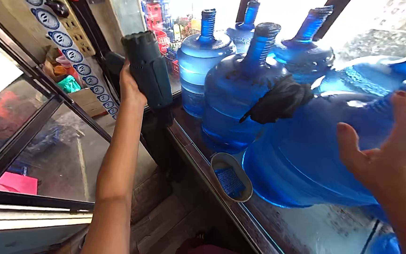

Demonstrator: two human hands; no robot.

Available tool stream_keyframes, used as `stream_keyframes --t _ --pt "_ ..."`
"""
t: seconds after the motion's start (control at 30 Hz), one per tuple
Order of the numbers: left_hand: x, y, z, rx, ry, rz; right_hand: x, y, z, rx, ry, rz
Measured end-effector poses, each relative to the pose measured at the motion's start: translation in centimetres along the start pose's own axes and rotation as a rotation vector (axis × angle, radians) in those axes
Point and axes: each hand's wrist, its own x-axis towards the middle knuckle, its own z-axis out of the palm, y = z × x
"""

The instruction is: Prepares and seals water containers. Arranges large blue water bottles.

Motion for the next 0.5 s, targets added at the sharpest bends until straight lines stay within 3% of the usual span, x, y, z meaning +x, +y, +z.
stream_keyframes --t 0.17,0.33,0.5 --pt "-14.4 -2.1 -0.7 -0.141 -0.160 -0.154 -0.6 -3.2 -1.1 0.137 0.059 -0.154" --pt "-26.8 -4.6 0.6 -0.321 -0.114 -0.378 -8.2 -12.0 -1.4 0.700 -0.225 -0.129" --pt "-33.2 -6.8 2.2 -0.388 -0.258 -0.428 -12.0 -10.0 -2.6 0.902 -0.170 -0.042"
